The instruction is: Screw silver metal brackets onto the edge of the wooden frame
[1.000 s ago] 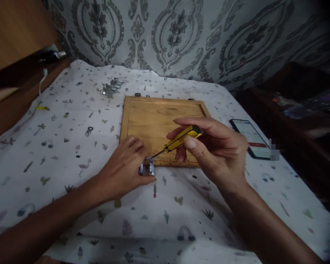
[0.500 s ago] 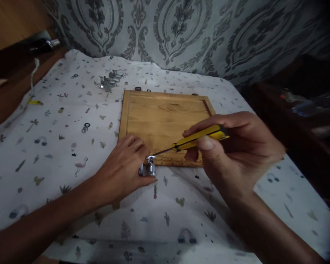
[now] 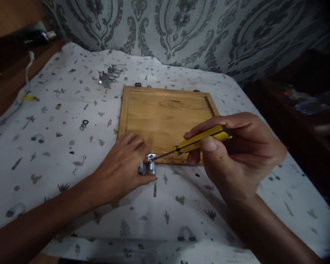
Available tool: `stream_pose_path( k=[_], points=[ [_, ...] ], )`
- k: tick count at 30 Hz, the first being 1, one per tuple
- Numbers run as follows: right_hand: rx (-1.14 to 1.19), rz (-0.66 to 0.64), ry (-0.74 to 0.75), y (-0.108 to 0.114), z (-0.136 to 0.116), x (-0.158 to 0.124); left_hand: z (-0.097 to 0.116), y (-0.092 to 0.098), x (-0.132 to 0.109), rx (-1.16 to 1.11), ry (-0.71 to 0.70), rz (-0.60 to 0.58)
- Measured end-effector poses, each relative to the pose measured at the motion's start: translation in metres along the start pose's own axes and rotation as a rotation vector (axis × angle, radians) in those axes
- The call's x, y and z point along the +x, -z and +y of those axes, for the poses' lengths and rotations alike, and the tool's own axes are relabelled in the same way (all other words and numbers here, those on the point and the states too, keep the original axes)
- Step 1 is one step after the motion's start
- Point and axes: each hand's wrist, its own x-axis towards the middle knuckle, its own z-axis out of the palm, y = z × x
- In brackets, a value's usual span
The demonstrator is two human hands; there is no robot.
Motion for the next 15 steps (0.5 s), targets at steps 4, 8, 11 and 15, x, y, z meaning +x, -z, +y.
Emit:
stream_pose_path(
  k=[4,8,11,15],
  points=[
    [-0.013,-0.014,0.039,-0.001,-0.004,0.001,0.001,0.001,0.001,0.004,0.031,-0.017],
    [-0.050,-0.100,0.031,-0.002,-0.009,0.002,0.002,0.000,0.001,-0.008,0.050,-0.032],
    [-0.061,-0.156,0.053,-0.003,-0.012,0.004,0.002,0.001,0.002,-0.021,0.049,-0.027],
    [-0.069,-0.191,-0.021,-0.007,-0.016,0.008,0.003,0.003,0.002,-0.046,0.052,-0.045]
  ],
)
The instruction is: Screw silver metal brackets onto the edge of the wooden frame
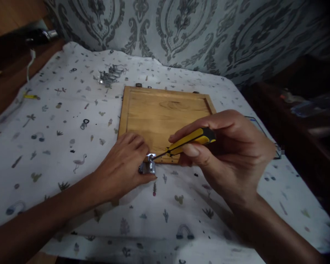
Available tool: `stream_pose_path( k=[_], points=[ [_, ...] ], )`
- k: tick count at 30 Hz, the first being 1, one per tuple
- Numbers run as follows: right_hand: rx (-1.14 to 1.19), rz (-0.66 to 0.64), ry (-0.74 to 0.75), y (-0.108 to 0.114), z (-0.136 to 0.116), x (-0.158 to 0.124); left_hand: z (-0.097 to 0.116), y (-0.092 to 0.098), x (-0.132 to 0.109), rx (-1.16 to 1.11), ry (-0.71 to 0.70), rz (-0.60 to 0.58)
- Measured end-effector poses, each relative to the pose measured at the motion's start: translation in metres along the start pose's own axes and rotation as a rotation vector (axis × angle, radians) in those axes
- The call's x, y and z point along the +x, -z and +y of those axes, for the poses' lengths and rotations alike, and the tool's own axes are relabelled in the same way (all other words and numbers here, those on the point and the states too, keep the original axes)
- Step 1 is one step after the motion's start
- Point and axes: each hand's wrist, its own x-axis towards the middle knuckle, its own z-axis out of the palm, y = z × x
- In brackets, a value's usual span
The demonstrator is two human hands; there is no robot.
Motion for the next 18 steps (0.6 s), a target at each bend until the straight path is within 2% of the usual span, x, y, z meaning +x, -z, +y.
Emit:
stream_pose_path(
  k=[3,10,18],
  points=[
    [0.016,-0.032,-0.046,-0.0028,-0.0038,0.0050,0.0005,0.0001,-0.0006,0.010,-0.001,-0.002],
    [-0.010,-0.094,-0.044,-0.0075,-0.0077,0.0090,-0.0011,-0.0027,-0.0019,-0.014,-0.019,0.028],
    [0.045,-0.080,-0.057,-0.0049,-0.0051,0.0086,-0.0010,-0.0019,-0.0016,0.021,-0.017,0.020]
  ],
)
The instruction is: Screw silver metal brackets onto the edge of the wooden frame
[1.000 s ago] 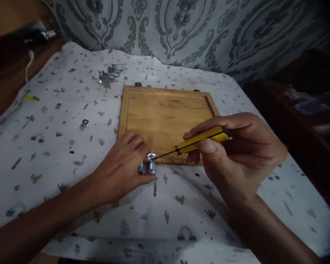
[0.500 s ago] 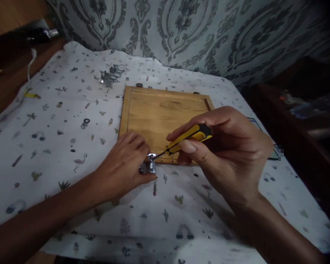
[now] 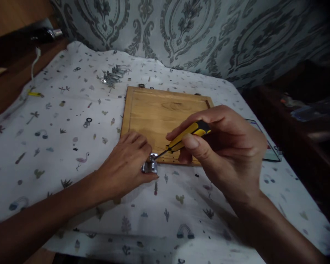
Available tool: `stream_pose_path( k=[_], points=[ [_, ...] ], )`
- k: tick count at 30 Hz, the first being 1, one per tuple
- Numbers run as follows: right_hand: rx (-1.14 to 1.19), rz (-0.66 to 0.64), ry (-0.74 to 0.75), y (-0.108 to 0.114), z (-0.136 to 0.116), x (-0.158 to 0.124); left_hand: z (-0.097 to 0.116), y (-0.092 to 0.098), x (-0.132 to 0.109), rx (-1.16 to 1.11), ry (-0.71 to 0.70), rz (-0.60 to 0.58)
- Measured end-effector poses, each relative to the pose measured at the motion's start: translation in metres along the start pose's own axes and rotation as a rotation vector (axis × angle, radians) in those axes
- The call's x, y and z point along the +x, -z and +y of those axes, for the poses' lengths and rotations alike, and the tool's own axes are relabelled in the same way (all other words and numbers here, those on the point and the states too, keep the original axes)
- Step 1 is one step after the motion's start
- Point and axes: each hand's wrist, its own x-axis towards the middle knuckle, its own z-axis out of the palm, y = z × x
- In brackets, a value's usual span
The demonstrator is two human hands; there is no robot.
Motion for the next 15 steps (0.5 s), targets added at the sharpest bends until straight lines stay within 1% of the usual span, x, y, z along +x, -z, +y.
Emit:
stream_pose_path(
  k=[3,6,9,15],
  points=[
    [0.007,-0.008,-0.002,0.006,0.002,-0.002,0.000,-0.001,0.000,0.012,-0.007,0.017],
    [-0.001,-0.045,-0.010,0.013,0.004,-0.004,-0.001,-0.002,0.000,0.023,-0.018,0.049],
    [-0.051,-0.069,-0.016,0.015,0.005,-0.005,-0.002,-0.003,-0.001,0.027,-0.026,0.065],
    [-0.103,0.022,0.065,0.008,0.006,-0.004,-0.001,-0.002,0.000,-0.006,-0.002,0.017]
  ],
)
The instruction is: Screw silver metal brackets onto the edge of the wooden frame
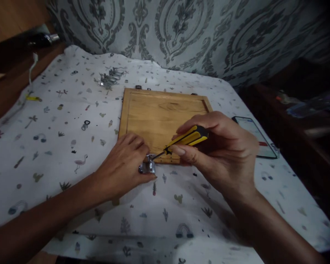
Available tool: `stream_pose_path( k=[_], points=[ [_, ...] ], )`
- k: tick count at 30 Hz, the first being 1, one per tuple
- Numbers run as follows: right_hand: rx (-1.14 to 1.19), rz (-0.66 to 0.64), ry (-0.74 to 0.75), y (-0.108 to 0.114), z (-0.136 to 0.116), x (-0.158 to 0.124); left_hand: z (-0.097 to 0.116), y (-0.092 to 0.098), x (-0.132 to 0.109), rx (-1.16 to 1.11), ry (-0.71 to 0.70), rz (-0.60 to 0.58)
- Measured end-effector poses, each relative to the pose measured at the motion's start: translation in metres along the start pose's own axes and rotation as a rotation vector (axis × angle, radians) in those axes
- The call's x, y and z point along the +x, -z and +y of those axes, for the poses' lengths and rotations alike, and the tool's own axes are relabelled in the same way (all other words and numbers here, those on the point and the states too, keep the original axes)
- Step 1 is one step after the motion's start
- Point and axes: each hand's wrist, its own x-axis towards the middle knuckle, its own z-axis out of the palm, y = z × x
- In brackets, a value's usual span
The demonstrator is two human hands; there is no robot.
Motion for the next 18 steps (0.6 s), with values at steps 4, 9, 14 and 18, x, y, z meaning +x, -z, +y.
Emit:
stream_pose_path(
  k=[4,9,14,18],
  points=[
    [0.027,-0.026,-0.032,0.0002,-0.0005,-0.0009,0.0005,0.0006,-0.0001,-0.009,-0.007,0.006],
    [0.106,-0.114,-0.048,0.0068,0.0003,-0.0023,0.0010,0.0007,0.0005,0.027,-0.011,0.019],
    [0.114,-0.094,-0.006,0.0057,0.0020,-0.0039,0.0005,0.0001,0.0006,0.028,-0.012,0.022],
    [0.078,0.002,0.058,-0.0008,0.0059,-0.0042,0.0017,0.0014,0.0008,0.008,0.012,-0.017]
  ],
)
